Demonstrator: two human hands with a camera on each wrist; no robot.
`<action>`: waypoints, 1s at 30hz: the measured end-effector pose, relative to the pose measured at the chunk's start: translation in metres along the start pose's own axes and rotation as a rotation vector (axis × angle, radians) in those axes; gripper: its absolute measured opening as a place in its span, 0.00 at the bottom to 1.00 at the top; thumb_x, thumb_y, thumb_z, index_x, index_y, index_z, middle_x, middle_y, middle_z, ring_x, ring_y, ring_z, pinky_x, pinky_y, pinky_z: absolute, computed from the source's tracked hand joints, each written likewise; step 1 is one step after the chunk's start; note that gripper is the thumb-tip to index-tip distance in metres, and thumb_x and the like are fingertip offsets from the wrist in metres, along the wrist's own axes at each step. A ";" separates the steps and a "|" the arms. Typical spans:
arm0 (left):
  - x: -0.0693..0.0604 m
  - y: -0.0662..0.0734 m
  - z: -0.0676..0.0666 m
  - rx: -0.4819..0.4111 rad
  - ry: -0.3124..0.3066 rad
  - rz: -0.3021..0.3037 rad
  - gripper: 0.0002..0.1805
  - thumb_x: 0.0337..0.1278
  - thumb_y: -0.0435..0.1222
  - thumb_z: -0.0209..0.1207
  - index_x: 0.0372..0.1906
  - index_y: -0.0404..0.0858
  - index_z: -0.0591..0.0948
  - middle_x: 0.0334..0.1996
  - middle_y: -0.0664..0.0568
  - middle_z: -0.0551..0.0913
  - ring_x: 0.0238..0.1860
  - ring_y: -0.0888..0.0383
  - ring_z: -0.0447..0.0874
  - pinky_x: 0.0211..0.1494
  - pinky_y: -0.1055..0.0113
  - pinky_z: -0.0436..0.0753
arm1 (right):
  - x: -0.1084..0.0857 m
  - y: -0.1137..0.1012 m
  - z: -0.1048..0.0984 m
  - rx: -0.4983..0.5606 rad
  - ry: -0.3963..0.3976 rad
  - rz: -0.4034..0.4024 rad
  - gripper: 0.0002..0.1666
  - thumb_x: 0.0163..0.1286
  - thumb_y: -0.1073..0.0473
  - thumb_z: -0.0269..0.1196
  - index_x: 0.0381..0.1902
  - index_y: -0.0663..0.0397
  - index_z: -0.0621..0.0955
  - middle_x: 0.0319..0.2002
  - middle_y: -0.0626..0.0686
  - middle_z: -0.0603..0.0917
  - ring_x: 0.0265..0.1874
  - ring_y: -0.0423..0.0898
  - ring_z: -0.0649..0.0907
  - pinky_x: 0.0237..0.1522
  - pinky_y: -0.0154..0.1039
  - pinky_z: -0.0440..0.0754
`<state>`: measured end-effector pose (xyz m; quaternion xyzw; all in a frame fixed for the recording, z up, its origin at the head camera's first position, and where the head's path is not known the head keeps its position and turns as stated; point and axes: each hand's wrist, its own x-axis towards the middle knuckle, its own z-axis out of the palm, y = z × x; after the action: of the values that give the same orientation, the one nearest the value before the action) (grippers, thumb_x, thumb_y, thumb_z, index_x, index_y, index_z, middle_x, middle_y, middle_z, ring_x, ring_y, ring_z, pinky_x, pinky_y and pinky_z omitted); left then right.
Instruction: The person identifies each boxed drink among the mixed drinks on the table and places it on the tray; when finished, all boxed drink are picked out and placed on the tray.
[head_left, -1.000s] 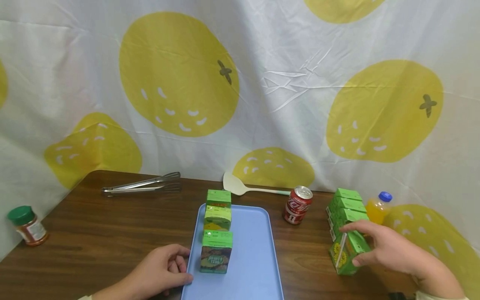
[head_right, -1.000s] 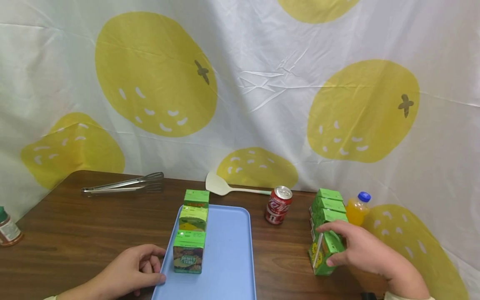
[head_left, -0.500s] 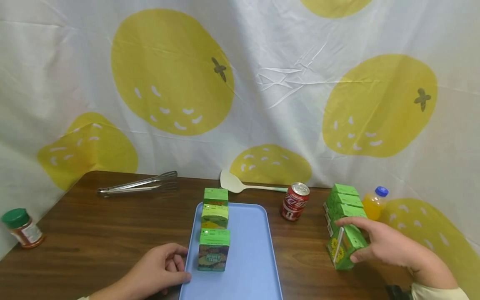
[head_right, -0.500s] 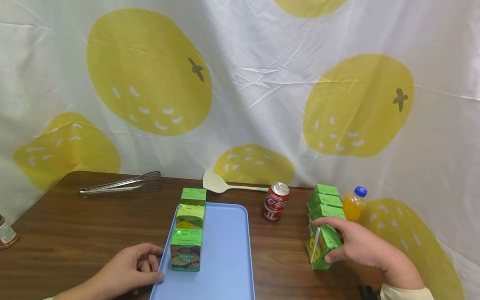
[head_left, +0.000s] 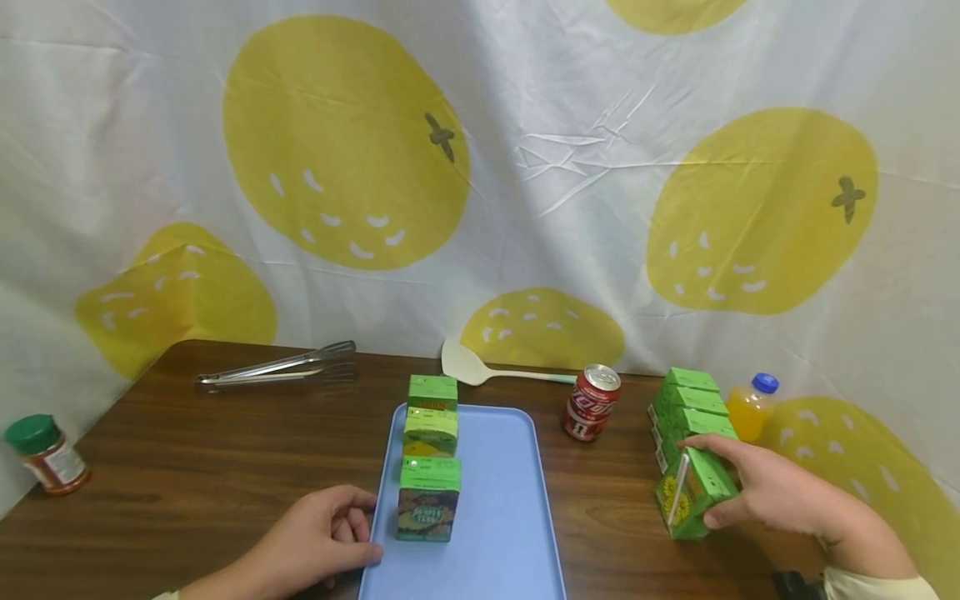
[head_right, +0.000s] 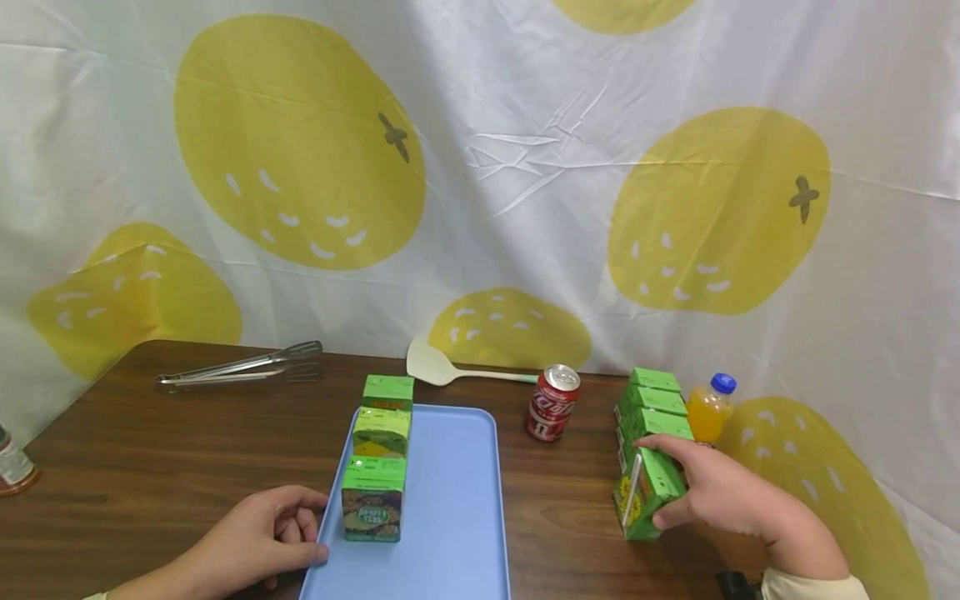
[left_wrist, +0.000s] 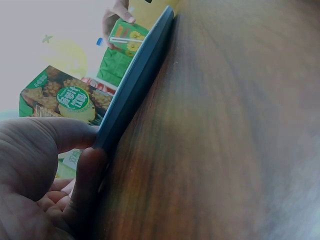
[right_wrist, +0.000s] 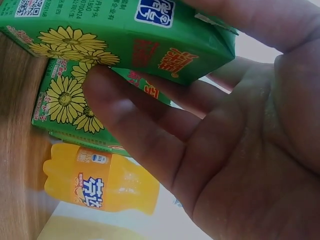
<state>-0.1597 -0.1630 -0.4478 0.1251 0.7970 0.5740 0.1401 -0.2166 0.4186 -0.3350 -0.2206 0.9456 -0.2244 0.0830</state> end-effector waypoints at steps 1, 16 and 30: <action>0.000 0.000 0.000 -0.002 0.000 -0.001 0.32 0.62 0.32 0.78 0.65 0.22 0.79 0.34 0.50 0.85 0.25 0.57 0.81 0.21 0.67 0.80 | 0.000 0.001 0.000 0.008 -0.005 -0.003 0.57 0.53 0.58 0.86 0.78 0.61 0.72 0.53 0.57 0.86 0.41 0.41 0.84 0.43 0.37 0.84; 0.000 0.001 0.000 0.002 0.000 0.008 0.32 0.61 0.32 0.78 0.65 0.21 0.79 0.34 0.50 0.85 0.25 0.57 0.81 0.21 0.67 0.80 | 0.004 -0.009 0.008 -0.078 0.080 0.013 0.56 0.59 0.46 0.86 0.77 0.62 0.74 0.49 0.49 0.87 0.40 0.37 0.83 0.43 0.38 0.85; 0.000 -0.002 0.000 -0.009 -0.005 0.019 0.33 0.62 0.32 0.78 0.65 0.20 0.79 0.35 0.49 0.85 0.25 0.58 0.81 0.21 0.67 0.80 | 0.007 -0.007 0.010 -0.054 0.066 -0.072 0.65 0.52 0.45 0.88 0.81 0.60 0.70 0.62 0.60 0.85 0.49 0.38 0.84 0.51 0.40 0.86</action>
<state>-0.1601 -0.1631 -0.4497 0.1336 0.7929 0.5784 0.1373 -0.2174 0.4055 -0.3411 -0.2490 0.9450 -0.2087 0.0375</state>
